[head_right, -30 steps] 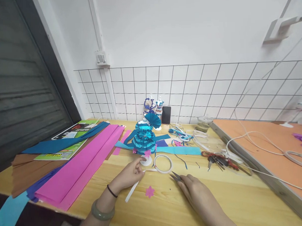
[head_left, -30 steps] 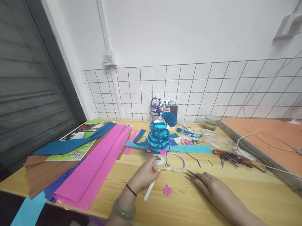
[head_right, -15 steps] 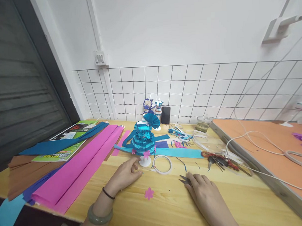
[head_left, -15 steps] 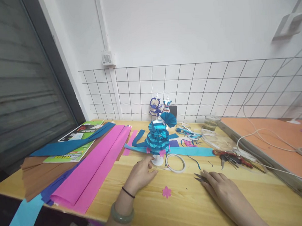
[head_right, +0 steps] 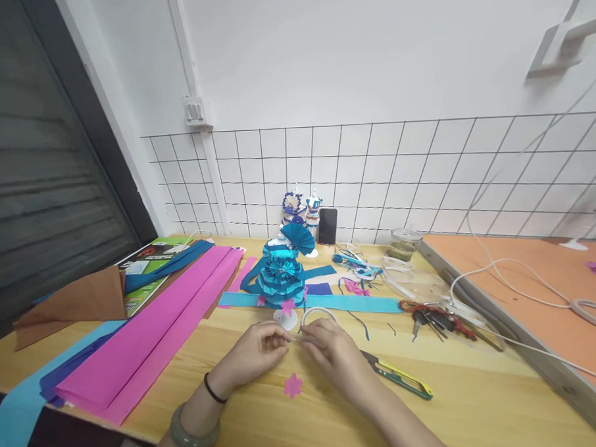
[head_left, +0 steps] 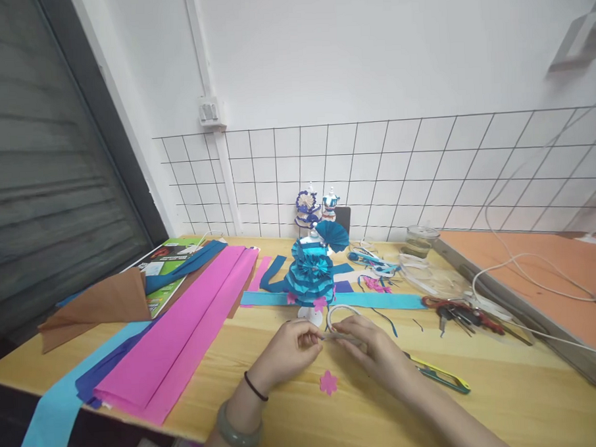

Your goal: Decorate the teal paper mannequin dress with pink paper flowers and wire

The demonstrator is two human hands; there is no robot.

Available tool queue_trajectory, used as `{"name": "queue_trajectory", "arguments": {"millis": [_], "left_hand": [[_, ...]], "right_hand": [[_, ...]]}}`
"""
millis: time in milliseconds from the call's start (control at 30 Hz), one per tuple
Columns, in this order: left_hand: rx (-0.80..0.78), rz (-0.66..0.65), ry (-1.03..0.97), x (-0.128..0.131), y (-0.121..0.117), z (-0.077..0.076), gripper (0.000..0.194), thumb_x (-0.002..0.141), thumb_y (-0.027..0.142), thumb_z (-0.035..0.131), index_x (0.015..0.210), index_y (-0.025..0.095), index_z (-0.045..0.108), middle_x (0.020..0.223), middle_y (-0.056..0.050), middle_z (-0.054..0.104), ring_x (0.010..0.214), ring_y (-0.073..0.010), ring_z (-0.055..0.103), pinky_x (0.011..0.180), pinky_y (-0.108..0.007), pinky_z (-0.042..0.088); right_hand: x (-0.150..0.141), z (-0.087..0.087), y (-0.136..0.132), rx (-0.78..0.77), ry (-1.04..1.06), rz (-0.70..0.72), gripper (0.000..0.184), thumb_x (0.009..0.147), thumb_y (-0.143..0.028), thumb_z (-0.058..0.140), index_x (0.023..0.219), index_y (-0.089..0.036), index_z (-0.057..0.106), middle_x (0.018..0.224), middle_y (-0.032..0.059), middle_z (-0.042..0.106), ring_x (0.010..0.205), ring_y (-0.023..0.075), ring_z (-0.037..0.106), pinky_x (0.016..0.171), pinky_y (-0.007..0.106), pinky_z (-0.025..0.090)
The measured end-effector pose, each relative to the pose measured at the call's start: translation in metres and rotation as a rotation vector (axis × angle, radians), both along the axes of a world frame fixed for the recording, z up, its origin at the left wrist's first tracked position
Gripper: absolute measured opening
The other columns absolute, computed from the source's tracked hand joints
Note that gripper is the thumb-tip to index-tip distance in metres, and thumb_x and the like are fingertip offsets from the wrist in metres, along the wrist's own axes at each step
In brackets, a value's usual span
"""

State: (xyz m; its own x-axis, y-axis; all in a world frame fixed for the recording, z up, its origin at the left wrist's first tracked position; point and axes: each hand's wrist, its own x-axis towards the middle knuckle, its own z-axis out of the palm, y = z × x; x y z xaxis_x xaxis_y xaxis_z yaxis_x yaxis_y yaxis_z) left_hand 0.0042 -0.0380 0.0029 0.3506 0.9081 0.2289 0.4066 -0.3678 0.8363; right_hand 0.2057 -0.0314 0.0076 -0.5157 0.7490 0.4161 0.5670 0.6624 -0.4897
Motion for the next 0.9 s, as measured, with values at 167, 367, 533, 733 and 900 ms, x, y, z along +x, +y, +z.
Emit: {"name": "queue_trajectory", "arguments": {"millis": [167, 367, 533, 733, 900], "left_hand": [[-0.034, -0.021, -0.072, 0.002, 0.001, -0.003, 0.018, 0.069, 0.015, 0.05, 0.082, 0.014, 0.063, 0.078, -0.003, 0.057, 0.07, -0.0112, 0.051, 0.063, -0.021, 0.04], [-0.051, -0.018, -0.063, 0.003, 0.003, -0.004, 0.023, 0.069, 0.013, 0.048, 0.086, 0.013, 0.063, 0.073, -0.002, 0.054, 0.066, -0.0099, 0.047, 0.06, -0.02, 0.039], [-0.049, -0.04, -0.026, 0.003, 0.001, -0.003, 0.023, 0.07, 0.014, 0.047, 0.086, 0.013, 0.064, 0.071, -0.002, 0.054, 0.065, -0.0104, 0.047, 0.059, -0.02, 0.038], [-0.125, -0.032, -0.09, 0.002, 0.002, -0.005, 0.022, 0.072, 0.02, 0.05, 0.088, 0.013, 0.065, 0.075, -0.004, 0.058, 0.067, -0.0118, 0.049, 0.061, -0.022, 0.039], [-0.28, -0.013, -0.234, 0.001, 0.0, 0.006, 0.024, 0.074, 0.028, 0.055, 0.091, 0.012, 0.061, 0.082, -0.005, 0.062, 0.075, -0.0142, 0.055, 0.068, -0.025, 0.041]], "right_hand": [[-0.024, -0.006, 0.004, -0.043, 0.104, 0.015, 0.018, 0.083, -0.026, 0.051, 0.095, -0.019, 0.063, 0.086, 0.0085, 0.064, 0.082, 0.0193, 0.059, 0.071, 0.031, 0.047], [-0.024, -0.016, -0.001, 0.037, 0.157, -0.051, 0.016, 0.084, -0.025, 0.049, 0.091, -0.018, 0.061, 0.078, 0.0062, 0.064, 0.074, 0.0171, 0.059, 0.067, 0.028, 0.046], [-0.023, -0.016, -0.002, 0.139, 0.098, -0.034, 0.014, 0.087, -0.022, 0.043, 0.084, -0.019, 0.057, 0.075, 0.0048, 0.062, 0.071, 0.0166, 0.057, 0.064, 0.029, 0.044], [-0.024, -0.012, -0.006, 0.101, 0.069, -0.032, 0.015, 0.089, -0.021, 0.036, 0.082, -0.018, 0.049, 0.075, 0.0049, 0.055, 0.069, 0.016, 0.053, 0.06, 0.028, 0.044], [-0.023, -0.011, -0.01, 0.075, 0.07, 0.004, 0.015, 0.089, -0.018, 0.034, 0.078, -0.019, 0.044, 0.074, 0.004, 0.052, 0.069, 0.0153, 0.051, 0.061, 0.028, 0.043]]}}
